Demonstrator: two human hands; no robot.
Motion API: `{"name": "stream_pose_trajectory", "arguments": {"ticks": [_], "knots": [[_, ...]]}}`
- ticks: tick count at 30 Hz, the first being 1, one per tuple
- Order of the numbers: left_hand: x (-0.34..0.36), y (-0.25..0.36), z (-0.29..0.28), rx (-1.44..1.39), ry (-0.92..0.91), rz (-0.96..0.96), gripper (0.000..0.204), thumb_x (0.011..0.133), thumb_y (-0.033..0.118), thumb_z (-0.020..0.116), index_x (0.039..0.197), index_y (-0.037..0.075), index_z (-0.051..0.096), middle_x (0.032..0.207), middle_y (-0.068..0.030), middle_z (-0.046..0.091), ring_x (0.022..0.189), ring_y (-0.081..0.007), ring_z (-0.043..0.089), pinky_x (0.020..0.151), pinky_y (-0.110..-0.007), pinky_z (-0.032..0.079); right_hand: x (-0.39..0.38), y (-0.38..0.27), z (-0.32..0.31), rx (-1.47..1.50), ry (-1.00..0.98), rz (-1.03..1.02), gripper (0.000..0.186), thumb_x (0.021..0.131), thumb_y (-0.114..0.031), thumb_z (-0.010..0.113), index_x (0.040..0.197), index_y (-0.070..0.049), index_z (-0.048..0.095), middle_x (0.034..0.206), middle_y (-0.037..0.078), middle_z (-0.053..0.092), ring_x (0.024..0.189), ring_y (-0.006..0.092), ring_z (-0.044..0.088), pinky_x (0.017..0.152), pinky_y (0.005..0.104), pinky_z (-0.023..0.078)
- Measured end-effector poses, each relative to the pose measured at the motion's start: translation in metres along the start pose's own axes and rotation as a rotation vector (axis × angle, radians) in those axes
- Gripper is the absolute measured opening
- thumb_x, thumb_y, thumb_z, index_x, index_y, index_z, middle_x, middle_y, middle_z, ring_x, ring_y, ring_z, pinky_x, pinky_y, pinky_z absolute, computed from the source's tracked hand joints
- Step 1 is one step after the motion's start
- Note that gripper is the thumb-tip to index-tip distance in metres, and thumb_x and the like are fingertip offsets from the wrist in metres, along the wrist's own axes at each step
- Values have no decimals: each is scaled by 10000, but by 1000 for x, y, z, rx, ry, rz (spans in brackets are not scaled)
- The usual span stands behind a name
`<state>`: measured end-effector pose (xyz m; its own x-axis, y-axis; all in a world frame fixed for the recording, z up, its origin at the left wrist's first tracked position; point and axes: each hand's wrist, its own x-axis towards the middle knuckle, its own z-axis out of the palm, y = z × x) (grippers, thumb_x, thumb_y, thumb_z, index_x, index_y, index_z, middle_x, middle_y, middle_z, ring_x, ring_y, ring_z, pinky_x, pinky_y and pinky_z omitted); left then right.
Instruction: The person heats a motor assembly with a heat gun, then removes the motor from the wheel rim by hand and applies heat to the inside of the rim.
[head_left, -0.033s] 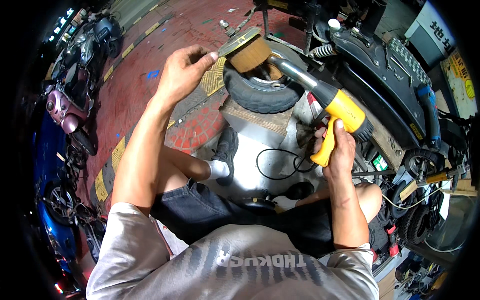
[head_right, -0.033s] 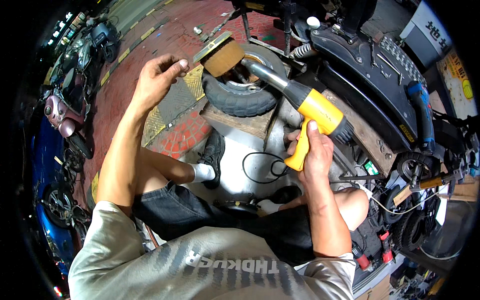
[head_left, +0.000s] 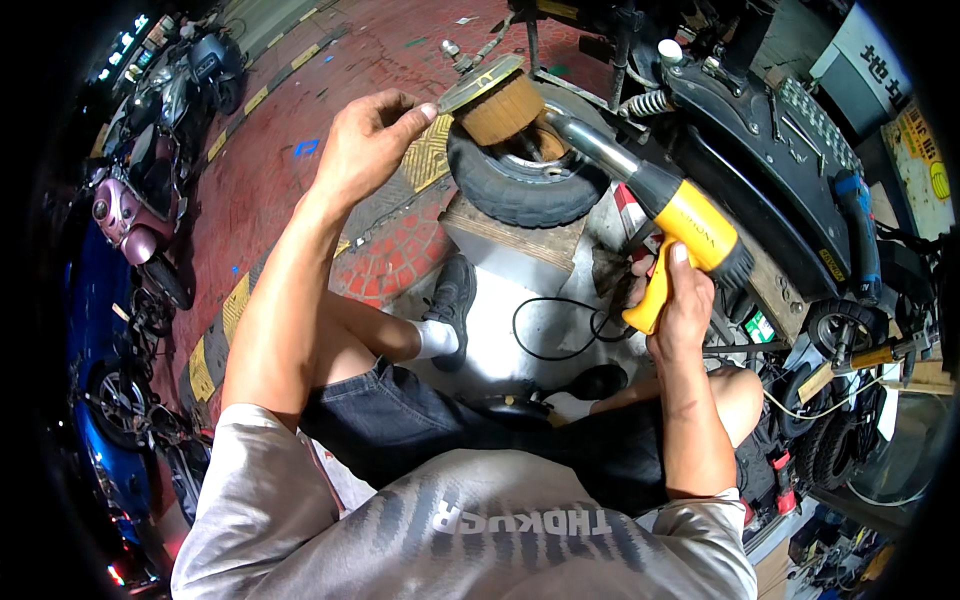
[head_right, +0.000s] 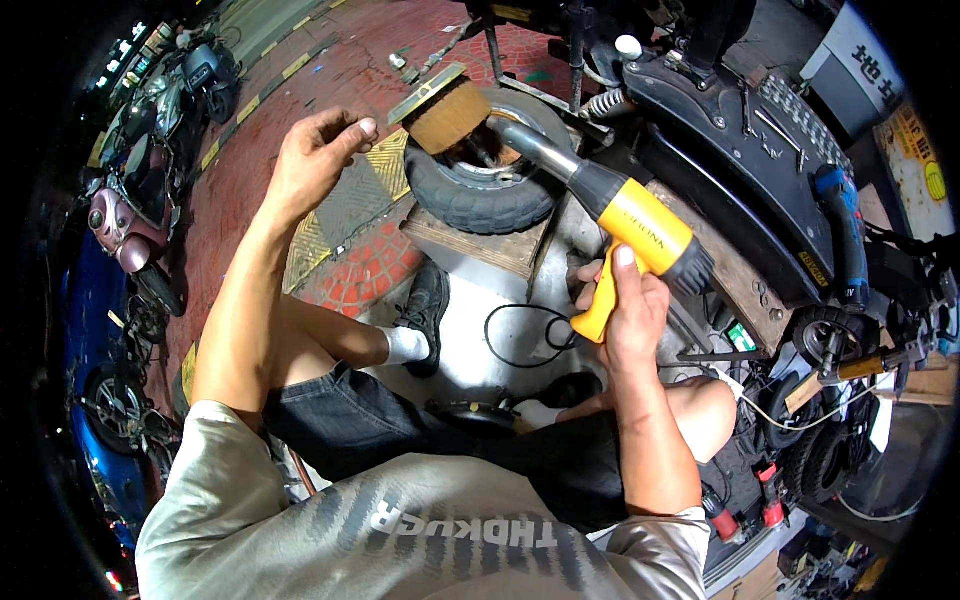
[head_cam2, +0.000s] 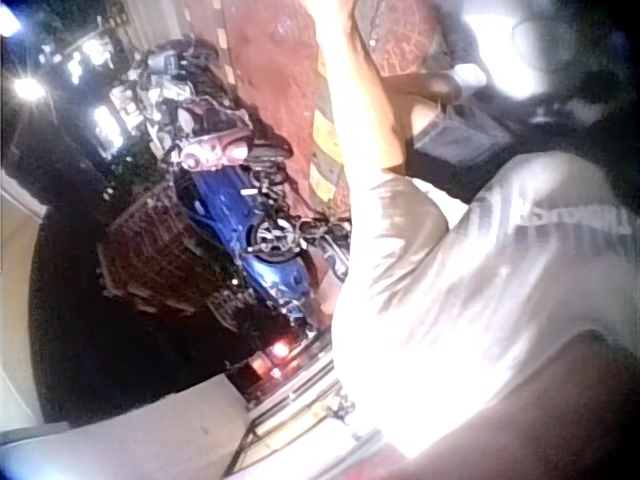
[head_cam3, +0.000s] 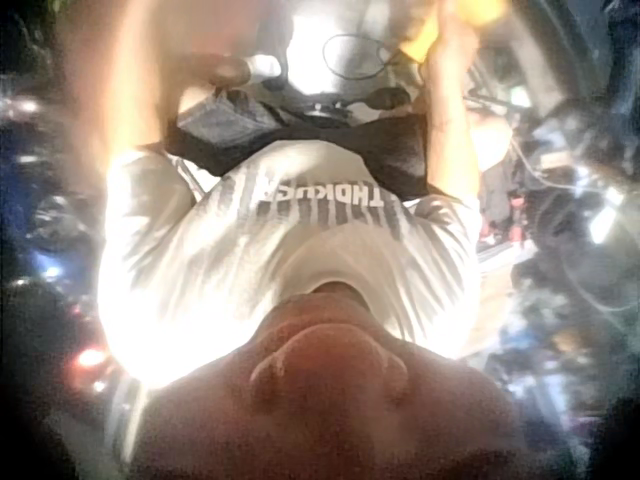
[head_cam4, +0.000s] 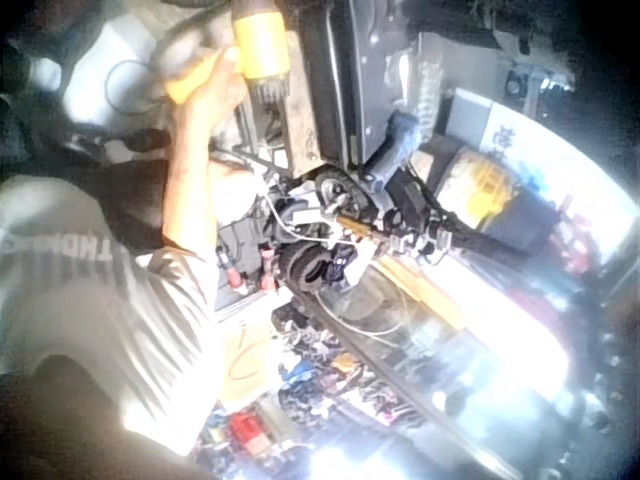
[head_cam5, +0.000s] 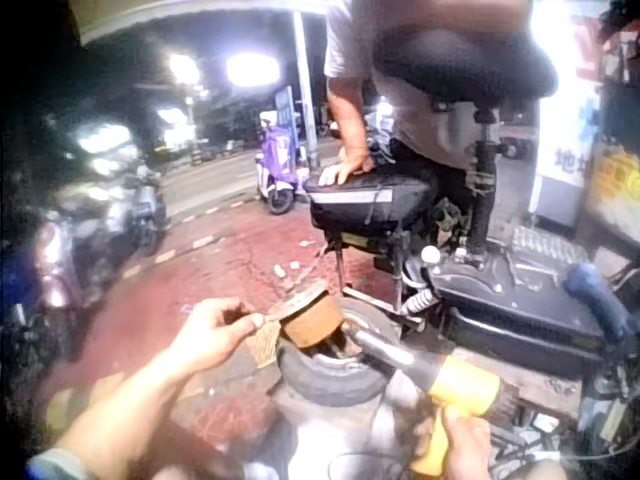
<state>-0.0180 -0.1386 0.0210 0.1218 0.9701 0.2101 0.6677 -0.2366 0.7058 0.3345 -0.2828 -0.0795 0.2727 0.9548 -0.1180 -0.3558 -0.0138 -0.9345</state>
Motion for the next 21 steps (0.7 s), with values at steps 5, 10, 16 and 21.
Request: {"name": "stream_pose_trajectory", "arguments": {"ticks": [5, 10, 16, 21], "knots": [[-3, -12, 10, -44, 32, 33, 414, 976, 320, 742, 1176, -42, 720, 1038, -192, 774, 983, -236, 735, 902, -370, 568, -32, -9, 9, -230, -197, -139, 326, 1015, -175, 693, 1303, -30, 647, 978, 40, 714, 772, 98, 636, 702, 262, 529], [-1, -8, 19, 56, 8, 55, 562, 987, 322, 744, 1393, -36, 594, 1306, -211, 682, 1180, -280, 680, 991, -390, 544, -34, 3, 8, -380, -217, -286, 281, 949, -88, 712, 1220, -33, 662, 1025, 52, 705, 921, 213, 666, 881, 363, 528], [5, 8, 23, 137, 63, 104, 595, 976, 359, 745, 1394, -40, 602, 1355, -201, 658, 1266, -302, 631, 1040, -424, 516, -27, 2, -5, -857, -326, -510, 325, 889, -136, 730, 1193, -55, 650, 1019, 113, 688, 1009, 274, 683, 929, 433, 513], [23, 2, 23, 19, 133, 115, 578, 997, 360, 722, 1400, -37, 601, 1362, -192, 658, 1262, -283, 633, 1024, -411, 526, -28, -14, 8, -1123, -370, -780, 226, 812, -55, 770, 1029, -62, 708, 994, 113, 689, 910, 312, 675, 754, 407, 545]]}}
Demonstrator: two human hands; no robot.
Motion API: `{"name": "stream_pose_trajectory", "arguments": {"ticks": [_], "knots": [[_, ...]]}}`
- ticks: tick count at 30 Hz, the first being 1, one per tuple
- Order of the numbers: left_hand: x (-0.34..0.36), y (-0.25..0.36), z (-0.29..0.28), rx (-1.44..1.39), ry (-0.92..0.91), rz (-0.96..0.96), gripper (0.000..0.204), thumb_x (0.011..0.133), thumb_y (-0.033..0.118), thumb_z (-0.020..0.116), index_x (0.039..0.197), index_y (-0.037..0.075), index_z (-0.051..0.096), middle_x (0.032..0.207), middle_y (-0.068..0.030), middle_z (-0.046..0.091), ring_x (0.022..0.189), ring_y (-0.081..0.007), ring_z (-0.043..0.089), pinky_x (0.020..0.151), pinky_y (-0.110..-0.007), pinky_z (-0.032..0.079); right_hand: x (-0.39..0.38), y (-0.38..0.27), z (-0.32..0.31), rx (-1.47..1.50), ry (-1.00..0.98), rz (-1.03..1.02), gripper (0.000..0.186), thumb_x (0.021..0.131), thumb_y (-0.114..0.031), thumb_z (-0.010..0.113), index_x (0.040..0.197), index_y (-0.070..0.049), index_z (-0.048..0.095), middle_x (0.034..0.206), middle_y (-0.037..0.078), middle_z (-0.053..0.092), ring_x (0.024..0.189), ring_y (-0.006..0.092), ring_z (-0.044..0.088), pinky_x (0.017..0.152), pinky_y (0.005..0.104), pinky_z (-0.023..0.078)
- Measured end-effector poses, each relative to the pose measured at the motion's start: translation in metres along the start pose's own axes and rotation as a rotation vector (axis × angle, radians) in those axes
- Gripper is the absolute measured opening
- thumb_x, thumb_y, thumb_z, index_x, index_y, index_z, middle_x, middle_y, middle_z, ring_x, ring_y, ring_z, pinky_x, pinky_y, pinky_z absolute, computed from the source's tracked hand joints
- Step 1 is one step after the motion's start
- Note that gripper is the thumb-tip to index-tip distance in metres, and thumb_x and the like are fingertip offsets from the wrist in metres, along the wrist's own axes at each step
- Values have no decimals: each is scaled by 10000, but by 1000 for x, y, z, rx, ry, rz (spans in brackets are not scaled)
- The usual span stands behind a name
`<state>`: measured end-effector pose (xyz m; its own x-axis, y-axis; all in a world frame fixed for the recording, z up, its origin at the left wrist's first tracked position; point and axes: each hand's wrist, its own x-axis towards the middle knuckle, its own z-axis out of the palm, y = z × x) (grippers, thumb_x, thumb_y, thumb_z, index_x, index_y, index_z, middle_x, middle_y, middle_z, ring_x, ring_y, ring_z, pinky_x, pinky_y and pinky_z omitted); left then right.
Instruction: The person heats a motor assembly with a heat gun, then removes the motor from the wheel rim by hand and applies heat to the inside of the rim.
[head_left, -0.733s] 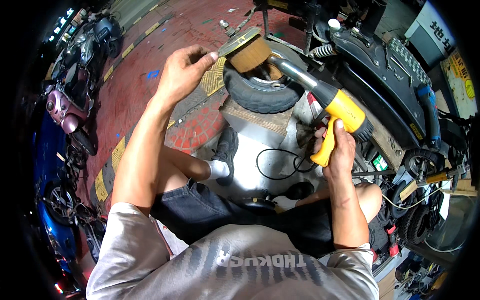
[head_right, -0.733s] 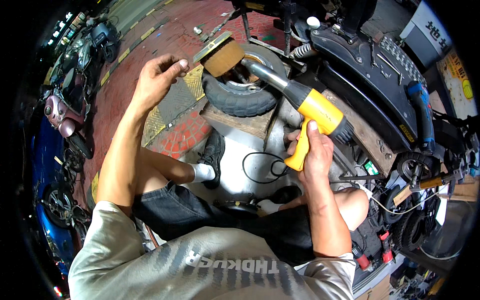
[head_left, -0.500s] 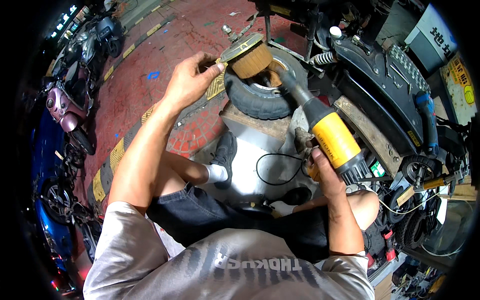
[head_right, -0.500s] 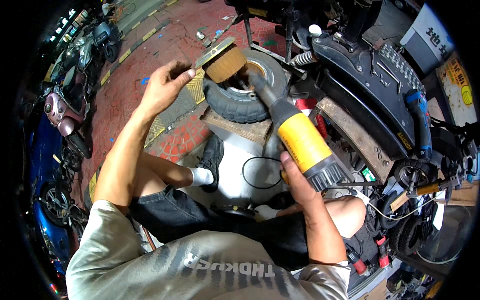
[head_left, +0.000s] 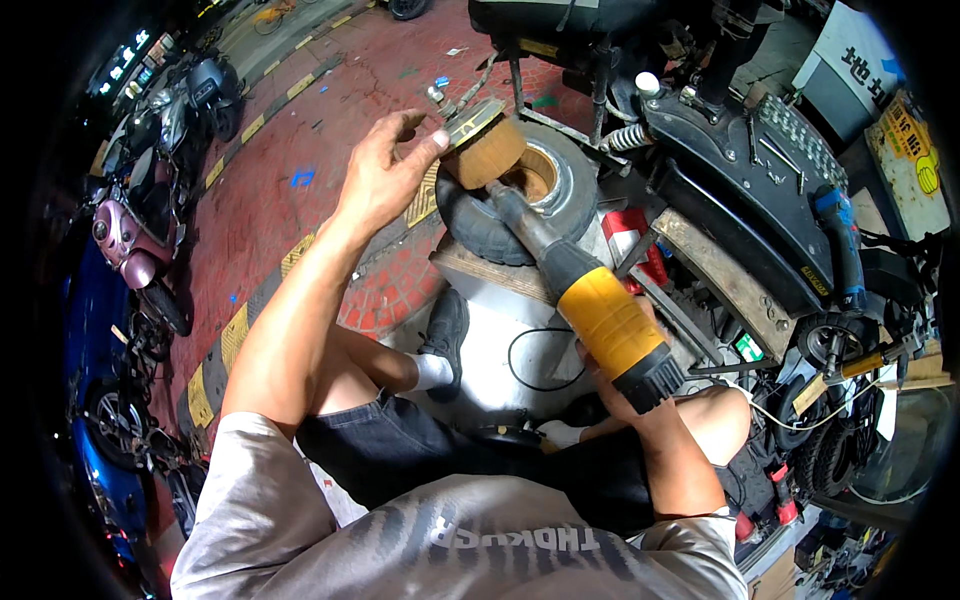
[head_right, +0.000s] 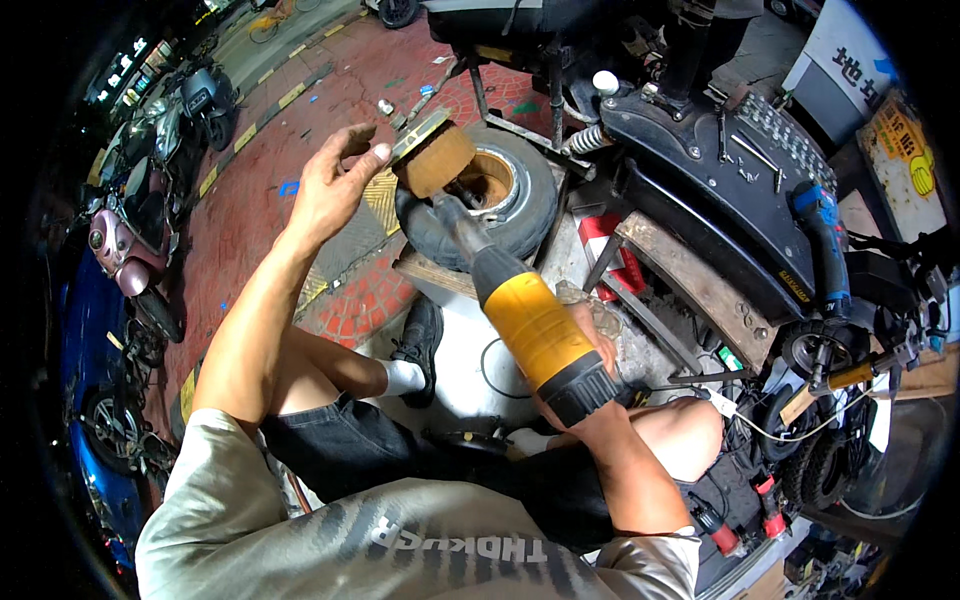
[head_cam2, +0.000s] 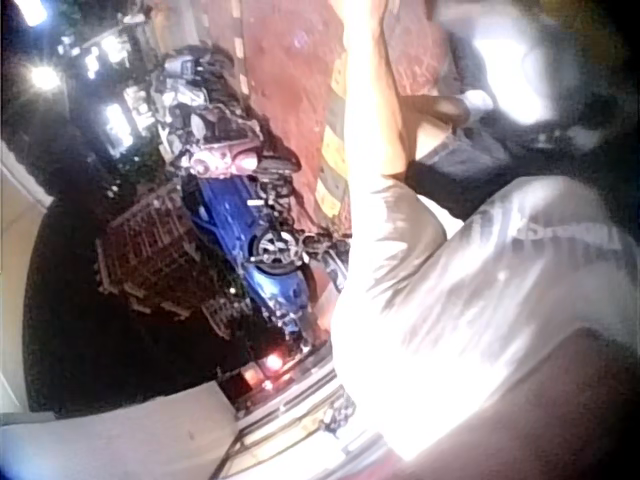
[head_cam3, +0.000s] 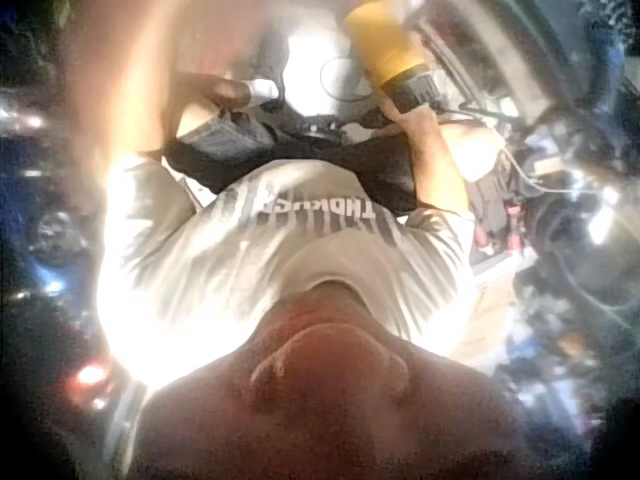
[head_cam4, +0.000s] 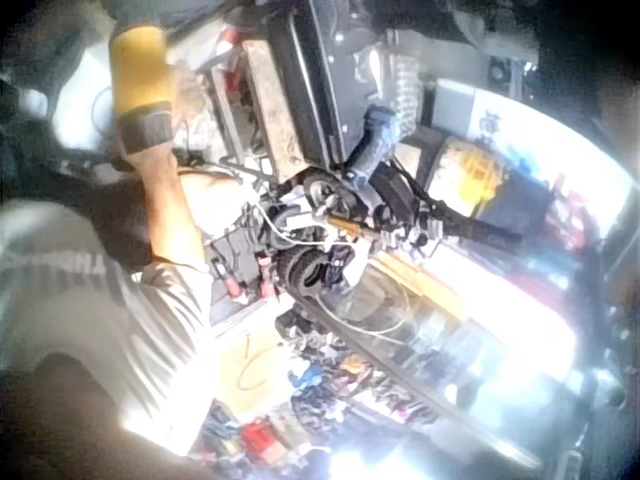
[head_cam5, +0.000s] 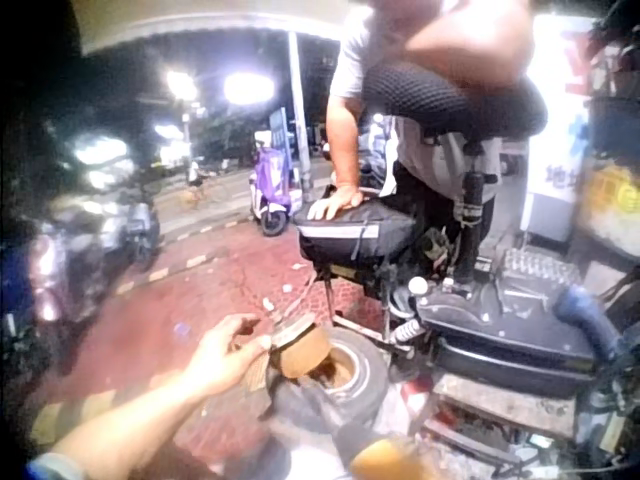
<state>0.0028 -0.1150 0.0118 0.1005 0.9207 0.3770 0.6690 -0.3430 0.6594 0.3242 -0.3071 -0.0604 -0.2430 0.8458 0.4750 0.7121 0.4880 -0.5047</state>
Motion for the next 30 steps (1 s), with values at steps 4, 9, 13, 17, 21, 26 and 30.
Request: {"name": "stream_pose_trajectory", "arguments": {"ticks": [4, 9, 13, 17, 21, 26, 30], "knots": [[17, -9, 4, -149, 53, 4, 542, 1027, 372, 686, 1393, -22, 613, 1360, -165, 664, 1258, -252, 625, 985, -387, 540, 6, -5, -3, -5, 34, -73, 195, 766, -58, 777, 953, -74, 725, 989, 111, 694, 872, 327, 662, 707, 414, 532], [33, -13, 10, -468, 88, -232, 542, 1053, 427, 632, 1306, -51, 660, 1272, -179, 709, 1214, -230, 638, 1060, -370, 481, 17, -11, -12, 321, 118, 162, 317, 803, -107, 802, 1106, -70, 717, 1061, 116, 693, 982, 322, 692, 806, 425, 553], [51, -23, 23, -540, 177, -316, 556, 1065, 497, 574, 1173, -27, 721, 1122, -117, 726, 1043, -200, 641, 949, -346, 487, 12, -13, -17, 533, 82, 416, 304, 869, -64, 774, 1158, -13, 695, 1122, 147, 686, 1066, 317, 657, 981, 405, 491], [64, -50, 35, -546, 190, -396, 589, 1047, 543, 565, 1103, -15, 745, 1036, -108, 736, 980, -203, 643, 914, -364, 491, 19, -27, -19, 405, 80, 343, 327, 845, -52, 794, 1152, -2, 693, 1073, 145, 698, 981, 311, 680, 929, 403, 519], [69, -44, 37, -566, 160, -374, 517, 1049, 544, 577, 1089, 62, 758, 973, -12, 709, 904, -139, 599, 771, -317, 466, 30, -44, -22, 233, 123, 65, 319, 814, -63, 826, 1108, -14, 713, 1044, 158, 717, 943, 332, 716, 862, 395, 563], [84, -55, 57, -462, 273, -385, 465, 1000, 492, 683, 893, 43, 741, 842, -3, 652, 770, -131, 548, 718, -325, 463, 35, -68, -24, 242, 169, 5, 285, 802, -54, 831, 1066, -14, 733, 1046, 161, 714, 940, 348, 711, 868, 410, 563], [74, -24, 46, -620, 13, -354, 562, 896, 494, 778, 1031, -52, 761, 950, -182, 778, 884, -268, 740, 820, -399, 554, 31, -74, -42, 62, 139, -52, 259, 816, -83, 825, 1055, -23, 747, 1048, 166, 731, 944, 358, 710, 878, 436, 559]]}}
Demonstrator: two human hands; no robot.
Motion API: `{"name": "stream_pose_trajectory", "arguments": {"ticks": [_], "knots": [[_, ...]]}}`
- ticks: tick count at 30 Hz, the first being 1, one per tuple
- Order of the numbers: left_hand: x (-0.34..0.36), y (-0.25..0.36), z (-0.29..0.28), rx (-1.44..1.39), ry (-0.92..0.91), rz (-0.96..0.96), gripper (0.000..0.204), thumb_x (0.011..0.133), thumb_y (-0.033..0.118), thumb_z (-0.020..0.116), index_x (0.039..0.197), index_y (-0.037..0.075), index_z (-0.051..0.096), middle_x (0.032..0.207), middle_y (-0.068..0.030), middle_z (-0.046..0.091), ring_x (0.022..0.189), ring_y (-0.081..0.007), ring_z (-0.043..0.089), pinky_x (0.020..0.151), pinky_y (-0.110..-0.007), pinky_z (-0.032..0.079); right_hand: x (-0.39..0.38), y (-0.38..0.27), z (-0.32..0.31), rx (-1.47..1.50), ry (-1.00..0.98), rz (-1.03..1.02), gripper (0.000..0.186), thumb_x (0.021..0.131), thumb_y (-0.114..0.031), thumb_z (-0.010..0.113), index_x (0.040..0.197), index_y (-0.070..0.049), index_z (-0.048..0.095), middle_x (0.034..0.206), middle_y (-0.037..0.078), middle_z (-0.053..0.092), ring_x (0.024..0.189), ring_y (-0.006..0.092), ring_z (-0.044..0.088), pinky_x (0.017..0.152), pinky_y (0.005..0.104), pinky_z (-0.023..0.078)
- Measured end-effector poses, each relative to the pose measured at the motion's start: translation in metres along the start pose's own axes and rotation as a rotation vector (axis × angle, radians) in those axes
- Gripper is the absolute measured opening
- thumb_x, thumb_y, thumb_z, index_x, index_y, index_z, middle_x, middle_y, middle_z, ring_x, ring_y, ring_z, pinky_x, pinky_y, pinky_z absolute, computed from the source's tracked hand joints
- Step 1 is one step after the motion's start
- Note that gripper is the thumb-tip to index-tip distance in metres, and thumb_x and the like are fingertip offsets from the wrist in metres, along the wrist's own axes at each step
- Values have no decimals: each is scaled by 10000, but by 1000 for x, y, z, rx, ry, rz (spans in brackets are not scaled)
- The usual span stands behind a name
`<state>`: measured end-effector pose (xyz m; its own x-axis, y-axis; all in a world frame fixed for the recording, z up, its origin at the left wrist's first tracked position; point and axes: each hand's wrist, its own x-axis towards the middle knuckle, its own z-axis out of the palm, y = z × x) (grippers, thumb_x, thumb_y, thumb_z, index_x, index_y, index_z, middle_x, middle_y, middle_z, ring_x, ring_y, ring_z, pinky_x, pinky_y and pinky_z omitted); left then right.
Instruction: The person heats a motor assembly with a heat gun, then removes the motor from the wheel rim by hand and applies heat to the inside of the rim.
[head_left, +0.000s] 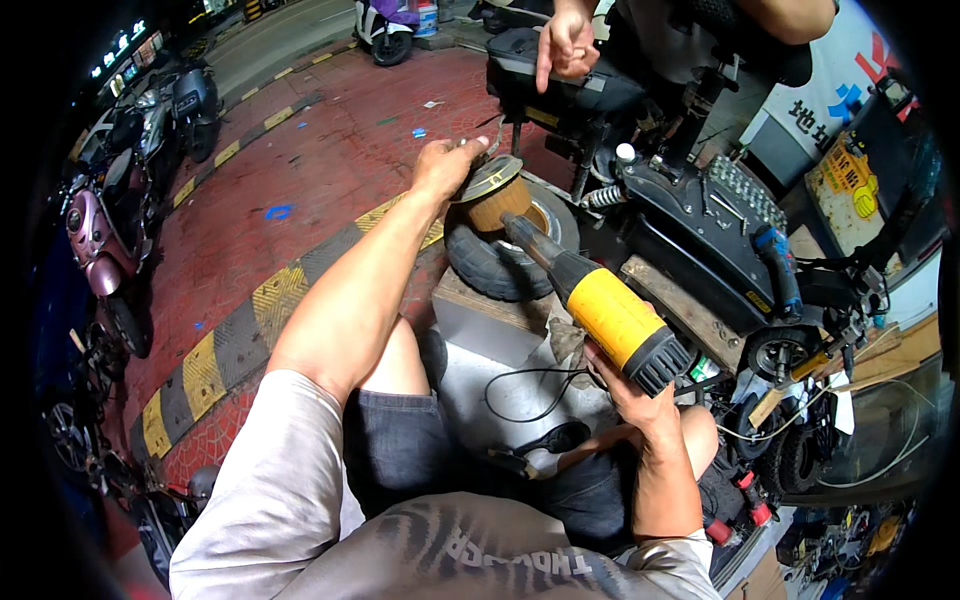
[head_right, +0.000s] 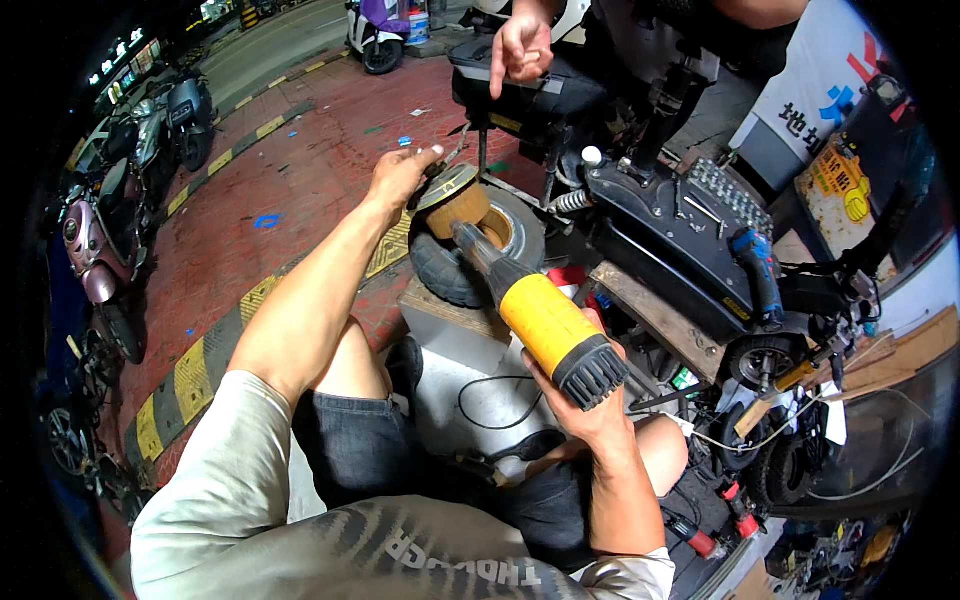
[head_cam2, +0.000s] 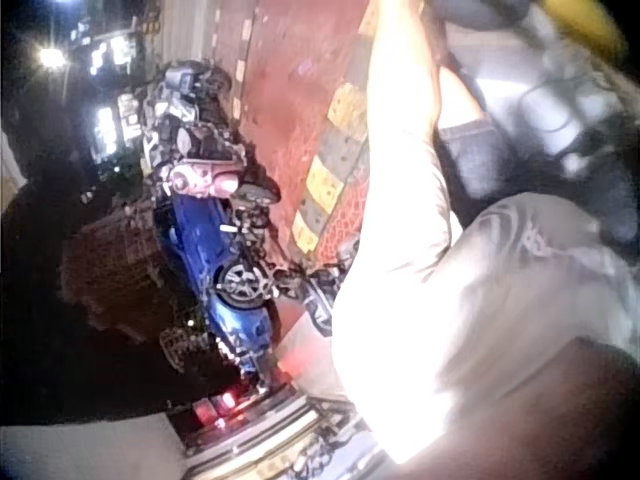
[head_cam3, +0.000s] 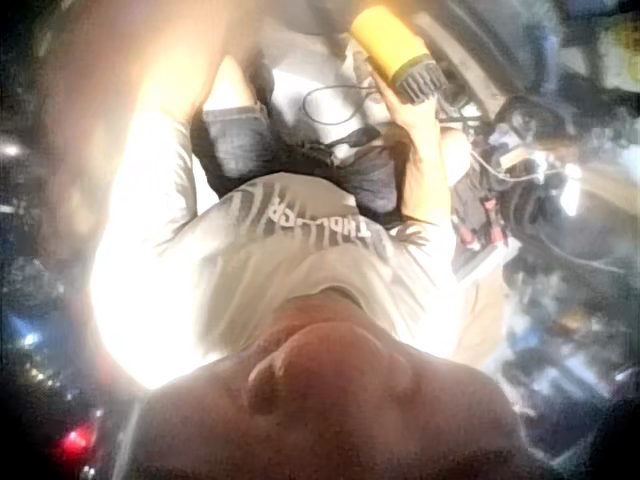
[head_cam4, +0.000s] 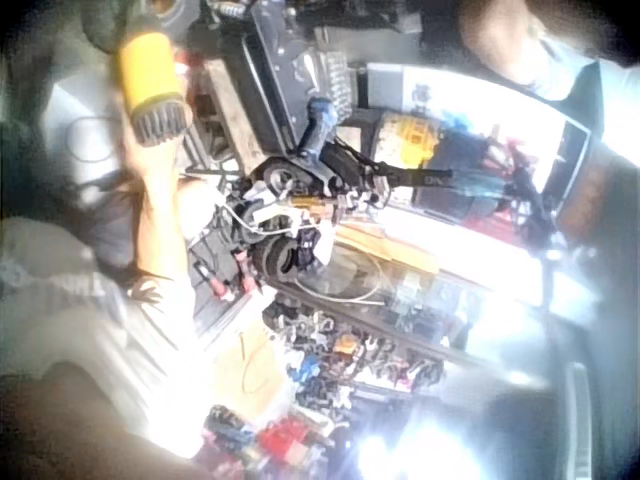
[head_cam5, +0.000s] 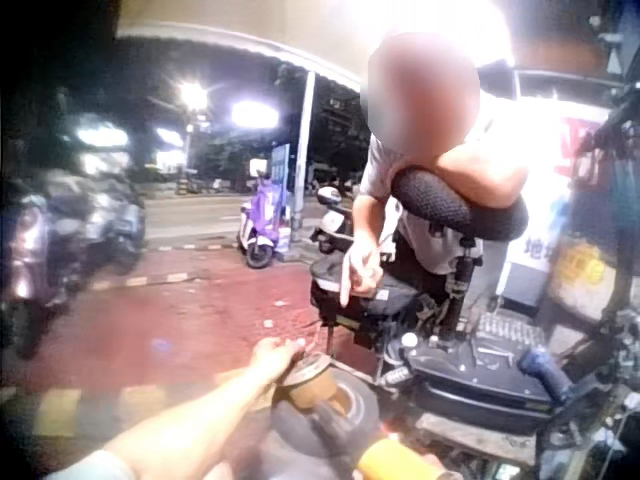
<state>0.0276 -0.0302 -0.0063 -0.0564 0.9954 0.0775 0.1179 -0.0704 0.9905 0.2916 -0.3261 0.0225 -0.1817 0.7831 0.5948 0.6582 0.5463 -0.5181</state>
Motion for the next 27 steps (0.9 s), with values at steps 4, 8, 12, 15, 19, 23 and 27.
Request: {"name": "stream_pose_trajectory", "arguments": {"ticks": [4, 8, 12, 15, 19, 23, 27], "knots": [[4, 6, -17, 229, -51, -21, 375, 873, 358, 821, 997, 6, 780, 919, -98, 765, 814, -186, 695, 762, -349, 538, 19, -23, -12, -37, -118, 27, 242, 833, -114, 817, 1059, -56, 756, 1047, 159, 723, 917, 364, 703, 852, 425, 564], [-3, 11, -25, 311, -96, 3, 383, 837, 351, 857, 950, -6, 775, 907, -107, 766, 794, -171, 705, 725, -336, 544, 43, -43, -37, -169, -257, -8, 256, 822, -111, 825, 1055, -47, 738, 1023, 158, 698, 881, 361, 688, 806, 400, 559], [6, 8, -31, 303, -180, -8, 391, 824, 337, 882, 925, -20, 757, 868, -88, 744, 763, -158, 671, 704, -333, 527, 63, -39, -45, -182, -334, -85, 279, 794, -90, 830, 1057, -46, 747, 997, 160, 696, 877, 357, 688, 758, 408, 551], [11, 1, -30, 235, -234, 22, 417, 813, 369, 875, 936, -14, 768, 864, -106, 752, 777, -177, 690, 723, -355, 536, 55, -16, -35, -281, -333, -76, 275, 797, -92, 835, 1055, -52, 748, 999, 146, 718, 895, 349, 701, 777, 396, 560], [3, 6, -37, 219, -237, 73, 354, 865, 324, 856, 928, -10, 753, 848, -63, 722, 780, -138, 643, 718, -338, 515, 51, -25, -18, 27, -189, 315, 282, 800, -161, 864, 985, -31, 695, 990, 123, 698, 904, 301, 711, 843, 384, 552], [7, -1, -36, 307, -211, 123, 375, 871, 345, 841, 905, -17, 752, 823, -79, 724, 758, -147, 656, 693, -341, 522, 42, -4, -21, -87, -131, 172, 335, 857, -195, 844, 1160, -84, 756, 1084, 83, 779, 1047, 296, 725, 970, 432, 517], [10, -2, -37, 277, -176, 150, 408, 842, 366, 841, 885, -32, 763, 808, -126, 744, 756, -177, 698, 702, -371, 546, 42, 5, -21, -167, -104, 161, 333, 863, -219, 847, 1165, -106, 762, 1112, 86, 783, 1036, 277, 729, 972, 433, 507]]}}
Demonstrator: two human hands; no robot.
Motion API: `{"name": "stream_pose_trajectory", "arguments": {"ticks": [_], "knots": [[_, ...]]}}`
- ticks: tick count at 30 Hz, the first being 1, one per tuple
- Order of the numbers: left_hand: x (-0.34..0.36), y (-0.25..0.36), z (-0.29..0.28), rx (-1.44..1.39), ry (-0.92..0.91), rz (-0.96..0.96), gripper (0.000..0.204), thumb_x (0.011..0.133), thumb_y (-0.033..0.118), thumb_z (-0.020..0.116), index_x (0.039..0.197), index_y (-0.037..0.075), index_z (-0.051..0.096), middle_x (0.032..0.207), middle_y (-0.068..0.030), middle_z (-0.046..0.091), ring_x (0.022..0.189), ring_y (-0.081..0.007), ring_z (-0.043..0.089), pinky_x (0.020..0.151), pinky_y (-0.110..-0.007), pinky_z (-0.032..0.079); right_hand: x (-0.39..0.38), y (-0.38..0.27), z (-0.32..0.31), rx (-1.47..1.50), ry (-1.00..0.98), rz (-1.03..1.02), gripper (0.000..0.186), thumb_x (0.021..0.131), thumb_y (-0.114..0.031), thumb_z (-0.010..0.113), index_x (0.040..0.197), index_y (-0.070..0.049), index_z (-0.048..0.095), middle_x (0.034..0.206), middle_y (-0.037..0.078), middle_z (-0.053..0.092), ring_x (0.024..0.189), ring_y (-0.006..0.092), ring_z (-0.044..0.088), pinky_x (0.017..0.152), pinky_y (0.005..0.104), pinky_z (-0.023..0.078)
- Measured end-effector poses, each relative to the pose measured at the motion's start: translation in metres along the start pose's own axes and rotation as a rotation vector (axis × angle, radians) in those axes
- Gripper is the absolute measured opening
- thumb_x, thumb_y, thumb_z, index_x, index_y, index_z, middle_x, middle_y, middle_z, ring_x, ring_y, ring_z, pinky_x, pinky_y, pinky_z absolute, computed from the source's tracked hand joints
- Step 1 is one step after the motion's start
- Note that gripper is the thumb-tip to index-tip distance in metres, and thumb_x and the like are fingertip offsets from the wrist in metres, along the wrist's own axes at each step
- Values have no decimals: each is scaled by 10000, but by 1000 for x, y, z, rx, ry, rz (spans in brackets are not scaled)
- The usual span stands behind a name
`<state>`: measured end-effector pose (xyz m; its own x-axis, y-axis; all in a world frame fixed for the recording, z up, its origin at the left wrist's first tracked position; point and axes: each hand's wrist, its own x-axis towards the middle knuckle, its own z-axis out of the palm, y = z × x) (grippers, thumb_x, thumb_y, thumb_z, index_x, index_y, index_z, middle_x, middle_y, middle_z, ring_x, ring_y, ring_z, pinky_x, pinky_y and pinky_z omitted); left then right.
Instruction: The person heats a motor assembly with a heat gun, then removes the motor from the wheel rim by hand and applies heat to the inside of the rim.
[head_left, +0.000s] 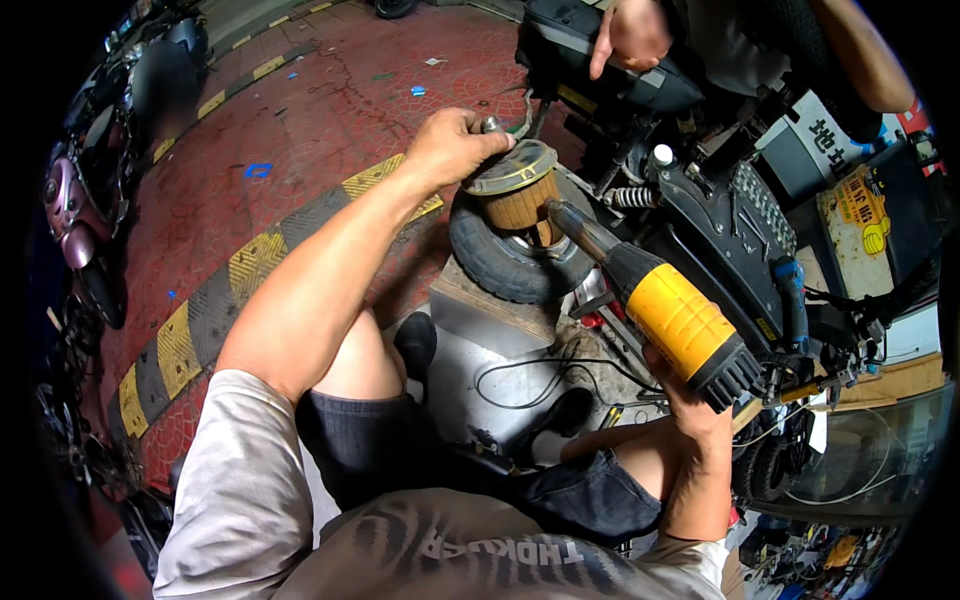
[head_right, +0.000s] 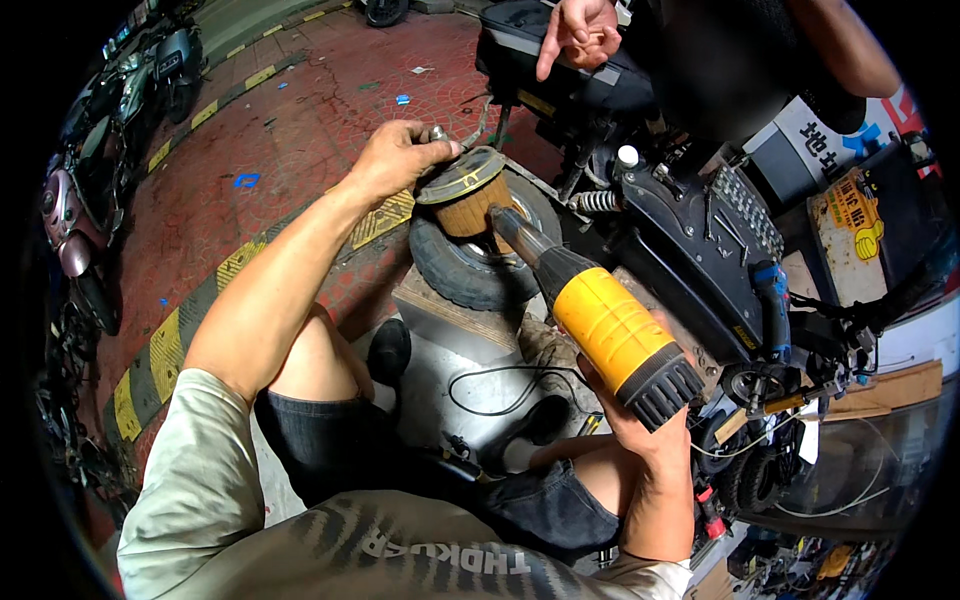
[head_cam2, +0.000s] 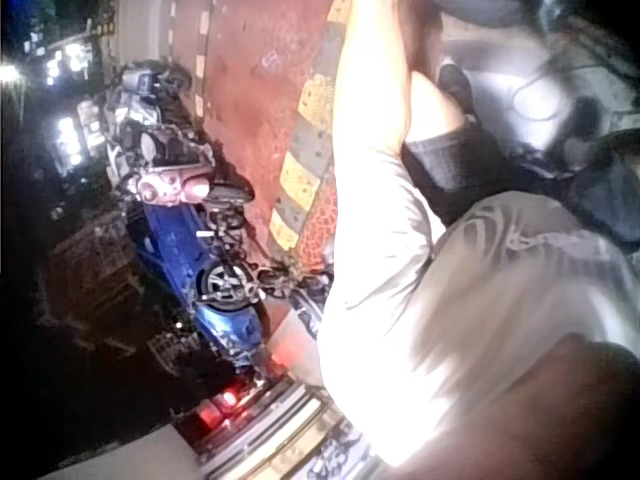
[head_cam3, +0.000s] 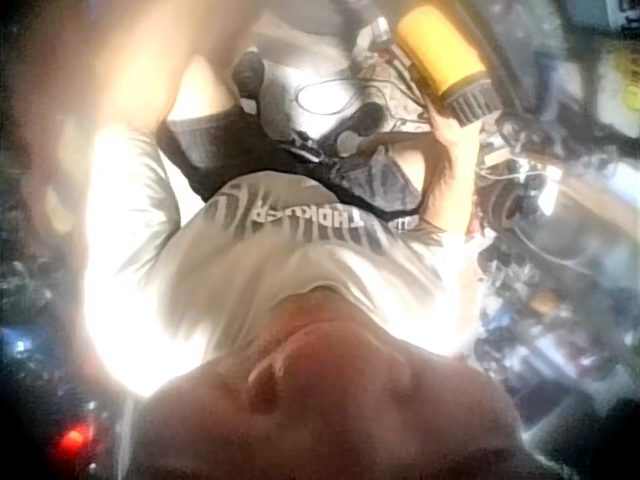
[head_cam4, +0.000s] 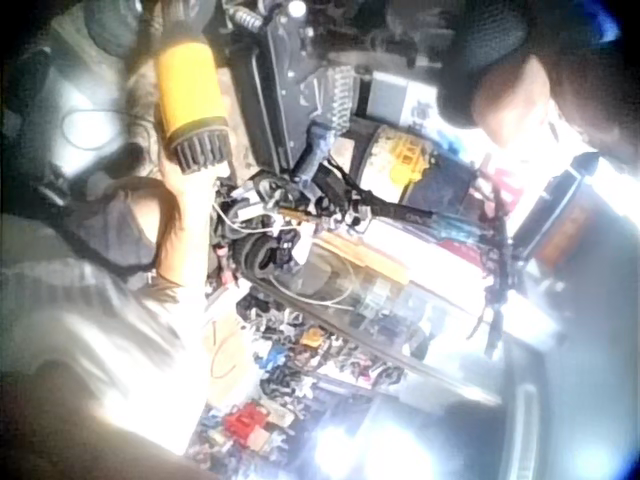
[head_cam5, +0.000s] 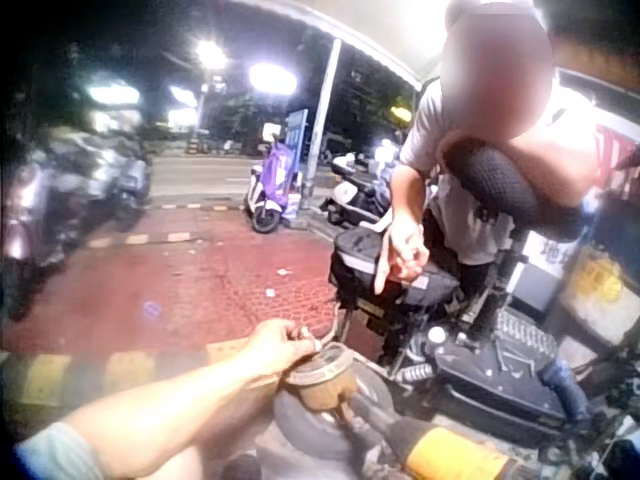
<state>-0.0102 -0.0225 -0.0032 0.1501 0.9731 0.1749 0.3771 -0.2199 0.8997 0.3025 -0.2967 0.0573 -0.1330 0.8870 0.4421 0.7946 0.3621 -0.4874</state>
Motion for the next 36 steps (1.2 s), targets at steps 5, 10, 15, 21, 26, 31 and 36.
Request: {"name": "stream_pose_trajectory", "arguments": {"ticks": [5, 10, 15, 21, 26, 31, 36], "knots": [[1, 2, -1, -44, 6, 18, 345, 854, 324, 830, 896, -14, 782, 801, -97, 751, 752, -144, 690, 703, -342, 546, 10, -6, -5, 7, -78, -160, 232, 843, -191, 810, 1041, -78, 766, 1034, 112, 765, 983, 327, 703, 862, 433, 534], [1, 7, 1, -44, 7, 4, 303, 857, 306, 823, 896, 7, 789, 812, -82, 756, 753, -134, 686, 709, -327, 543, 9, -7, -2, 51, -52, -198, 186, 815, -166, 799, 965, -63, 756, 973, 122, 741, 883, 366, 688, 792, 434, 545], [1, 6, 2, -42, 10, -39, 312, 868, 318, 820, 903, 9, 787, 822, -86, 758, 752, -138, 687, 698, -327, 544, 1, 2, -1, -35, -4, -88, 228, 847, -178, 820, 1054, -96, 770, 1017, 110, 771, 918, 328, 733, 914, 404, 548], [-2, 8, 5, -98, -12, -36, 264, 941, 284, 776, 913, 24, 744, 771, -2, 675, 670, -74, 554, 594, -266, 426, -5, 1, 1, 172, -9, 176, 298, 897, -149, 810, 1178, -76, 740, 1124, 116, 750, 1076, 293, 709, 959, 404, 537], [-4, 7, 4, -96, -14, -33, 270, 940, 292, 773, 936, 23, 751, 796, -6, 685, 685, -75, 559, 604, -264, 425, 4, -7, 8, 87, -7, -24, 312, 825, -160, 844, 1088, -32, 735, 1071, 126, 734, 912, 319, 727, 857, 380, 563], [0, 2, 4, -102, -13, -32, 368, 960, 380, 756, 961, 12, 750, 821, -17, 693, 704, -78, 570, 617, -263, 437, 0, 0, 5, -1, -217, -194, 364, 892, -173, 800, 1228, -66, 708, 1228, 140, 712, 1156, 320, 666, 1020, 453, 493], [4, -1, 9, -131, 31, -68, 423, 978, 439, 740, 952, 17, 746, 809, -15, 681, 687, -81, 564, 609, -273, 443, 12, -11, 12, 83, -36, -168, 229, 811, -119, 818, 1009, -36, 740, 1026, 133, 725, 891, 330, 712, 842, 378, 561]]}}
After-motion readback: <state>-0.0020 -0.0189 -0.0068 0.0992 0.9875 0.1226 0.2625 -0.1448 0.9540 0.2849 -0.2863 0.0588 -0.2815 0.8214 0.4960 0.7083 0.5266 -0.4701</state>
